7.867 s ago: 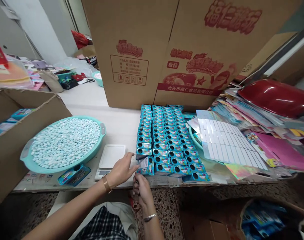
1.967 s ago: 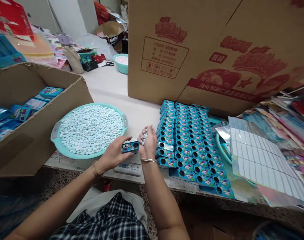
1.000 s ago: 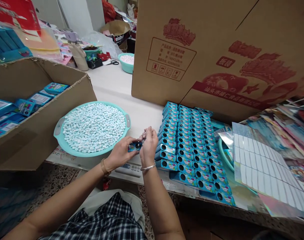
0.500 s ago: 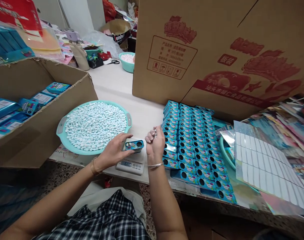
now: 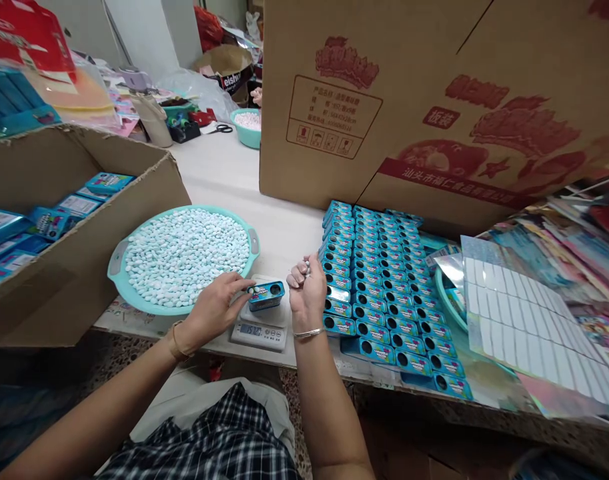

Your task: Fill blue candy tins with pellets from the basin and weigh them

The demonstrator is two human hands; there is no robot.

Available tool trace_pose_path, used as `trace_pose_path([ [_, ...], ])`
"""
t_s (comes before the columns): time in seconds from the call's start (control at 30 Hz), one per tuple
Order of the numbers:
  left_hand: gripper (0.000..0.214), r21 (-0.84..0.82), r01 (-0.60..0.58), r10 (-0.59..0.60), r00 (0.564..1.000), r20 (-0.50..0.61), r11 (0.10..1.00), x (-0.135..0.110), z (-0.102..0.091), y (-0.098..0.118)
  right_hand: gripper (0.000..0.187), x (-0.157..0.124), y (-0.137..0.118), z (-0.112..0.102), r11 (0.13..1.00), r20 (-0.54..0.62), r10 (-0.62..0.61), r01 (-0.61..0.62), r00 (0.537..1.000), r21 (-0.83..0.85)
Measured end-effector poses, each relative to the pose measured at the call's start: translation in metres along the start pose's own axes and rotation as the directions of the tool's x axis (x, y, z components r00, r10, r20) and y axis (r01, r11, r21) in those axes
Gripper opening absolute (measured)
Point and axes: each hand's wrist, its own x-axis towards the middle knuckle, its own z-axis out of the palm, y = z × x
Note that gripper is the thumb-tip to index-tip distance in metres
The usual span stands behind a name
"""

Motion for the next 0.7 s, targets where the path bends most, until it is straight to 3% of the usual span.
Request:
trace_pose_path([
  [0.37, 0.021, 0.052, -0.015, 0.012, 0.998, 0.061, 0.999, 0.015, 0.007, 0.005, 0.023, -0.001, -0.001, -0.015, 0.999, -0.020, 0.004, -0.003, 1.000, 0.052],
  [0.6, 0.020, 0.024, -0.079, 0.076, 0.990, 0.117, 0.997, 0.037, 0.020, 0.025, 0.027, 0.002, 0.004, -0.012, 0.999, -0.004, 0.013, -0.013, 1.000, 0.049],
  [0.7, 0.016, -0.110, -0.083, 0.085, 0.996, 0.019, 0.991, 0.043, 0.015, 0.028, 0.026, 0.001, 0.002, -0.012, 0.998, 0.007, 0.022, -0.023, 1.000, 0.066],
])
